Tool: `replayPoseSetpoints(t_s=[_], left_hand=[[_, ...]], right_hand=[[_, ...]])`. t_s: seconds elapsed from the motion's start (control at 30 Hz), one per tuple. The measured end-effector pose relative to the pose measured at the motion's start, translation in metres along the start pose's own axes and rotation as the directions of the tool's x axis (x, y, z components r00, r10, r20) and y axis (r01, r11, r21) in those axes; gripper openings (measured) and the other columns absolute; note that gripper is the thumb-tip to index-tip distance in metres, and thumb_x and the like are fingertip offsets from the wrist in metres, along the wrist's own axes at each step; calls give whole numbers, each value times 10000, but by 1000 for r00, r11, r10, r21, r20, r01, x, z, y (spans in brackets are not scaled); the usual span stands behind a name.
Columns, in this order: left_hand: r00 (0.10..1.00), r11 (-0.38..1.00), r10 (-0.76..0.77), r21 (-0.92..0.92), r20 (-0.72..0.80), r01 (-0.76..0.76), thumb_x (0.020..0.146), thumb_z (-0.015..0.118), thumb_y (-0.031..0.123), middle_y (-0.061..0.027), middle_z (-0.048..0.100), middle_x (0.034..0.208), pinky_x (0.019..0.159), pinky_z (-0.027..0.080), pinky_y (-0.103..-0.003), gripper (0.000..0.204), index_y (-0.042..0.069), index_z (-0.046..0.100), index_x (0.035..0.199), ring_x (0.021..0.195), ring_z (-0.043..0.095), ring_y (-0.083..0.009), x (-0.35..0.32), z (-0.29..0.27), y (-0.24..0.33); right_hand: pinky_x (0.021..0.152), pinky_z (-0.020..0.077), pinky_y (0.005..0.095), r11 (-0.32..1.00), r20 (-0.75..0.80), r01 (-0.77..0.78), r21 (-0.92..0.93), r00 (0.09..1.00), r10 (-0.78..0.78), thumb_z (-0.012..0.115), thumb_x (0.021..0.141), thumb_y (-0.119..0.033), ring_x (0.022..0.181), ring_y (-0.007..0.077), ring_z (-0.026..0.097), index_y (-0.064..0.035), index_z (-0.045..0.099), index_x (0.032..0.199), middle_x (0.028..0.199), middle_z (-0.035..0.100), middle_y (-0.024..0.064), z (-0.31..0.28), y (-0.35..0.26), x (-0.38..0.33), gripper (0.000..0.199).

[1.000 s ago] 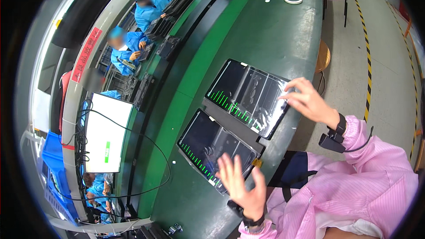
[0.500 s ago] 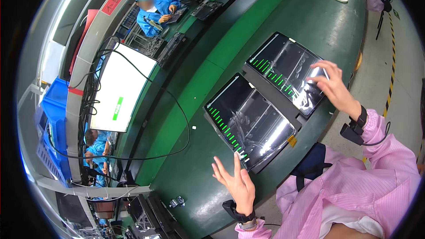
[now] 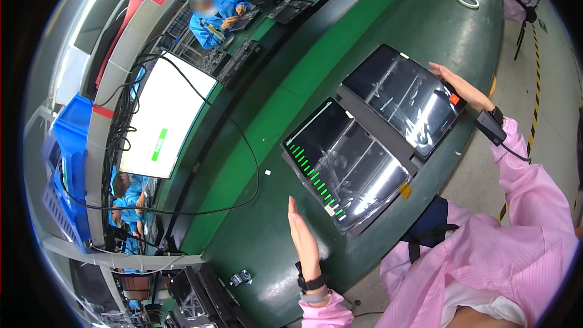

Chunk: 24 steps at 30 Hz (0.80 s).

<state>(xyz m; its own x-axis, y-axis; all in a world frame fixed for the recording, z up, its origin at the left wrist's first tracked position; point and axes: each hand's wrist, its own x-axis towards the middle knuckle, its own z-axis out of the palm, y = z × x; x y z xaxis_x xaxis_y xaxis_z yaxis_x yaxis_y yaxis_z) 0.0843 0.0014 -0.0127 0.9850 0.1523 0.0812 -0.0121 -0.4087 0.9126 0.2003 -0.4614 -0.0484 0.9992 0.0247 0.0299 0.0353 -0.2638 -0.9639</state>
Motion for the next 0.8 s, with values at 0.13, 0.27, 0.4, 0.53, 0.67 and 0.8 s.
replayPoseSetpoints(t_s=[0.13,0.27,0.4,0.53,0.67,0.8], left_hand=[[988,893,-138,-423,67,153,999,330,294,-172,239,1490,1118,170,-350,535,-10,237,1430,1383,229,-247,21,21,-13],[992,928,-122,-353,12,118,878,457,92,-168,163,1519,1116,146,-353,684,13,113,1464,1398,193,-252,19,24,-14],[998,890,-41,-453,41,55,782,481,-18,-182,103,1530,1112,131,-355,813,91,87,1485,1418,108,-272,14,25,-11],[999,915,19,-403,51,3,752,491,-19,-200,124,1521,1104,149,-343,854,98,70,1486,1412,132,-280,12,27,-9],[998,900,10,-435,57,16,741,507,-35,-194,102,1527,1109,146,-365,893,115,40,1488,1420,92,-289,14,26,-10],[960,940,90,-297,-263,-170,798,504,34,-198,238,1484,1117,157,-398,701,23,218,1438,1396,196,-296,21,8,7]], right_hand=[[1114,190,312,995,82,18,102,996,-27,280,988,-476,1355,215,266,-63,231,1442,1467,282,113,13,-8,-16,616],[1120,177,312,995,85,17,100,996,-26,281,994,-453,1365,213,242,-51,222,1442,1476,260,111,24,-12,-29,605],[1123,170,313,988,101,23,151,994,-39,286,993,-453,1373,216,228,-44,222,1440,1478,256,116,24,-14,-29,609],[1128,156,318,991,79,21,134,996,-32,280,996,-439,1385,221,206,-32,221,1438,1484,245,124,23,-9,-29,604],[1129,159,326,992,78,24,123,996,-33,276,1000,-420,1387,228,205,-26,219,1438,1486,241,127,22,-2,-27,592],[1093,234,310,971,108,-97,220,991,74,308,988,-459,1319,197,309,-29,228,1433,1419,341,112,18,-16,-20,624]])
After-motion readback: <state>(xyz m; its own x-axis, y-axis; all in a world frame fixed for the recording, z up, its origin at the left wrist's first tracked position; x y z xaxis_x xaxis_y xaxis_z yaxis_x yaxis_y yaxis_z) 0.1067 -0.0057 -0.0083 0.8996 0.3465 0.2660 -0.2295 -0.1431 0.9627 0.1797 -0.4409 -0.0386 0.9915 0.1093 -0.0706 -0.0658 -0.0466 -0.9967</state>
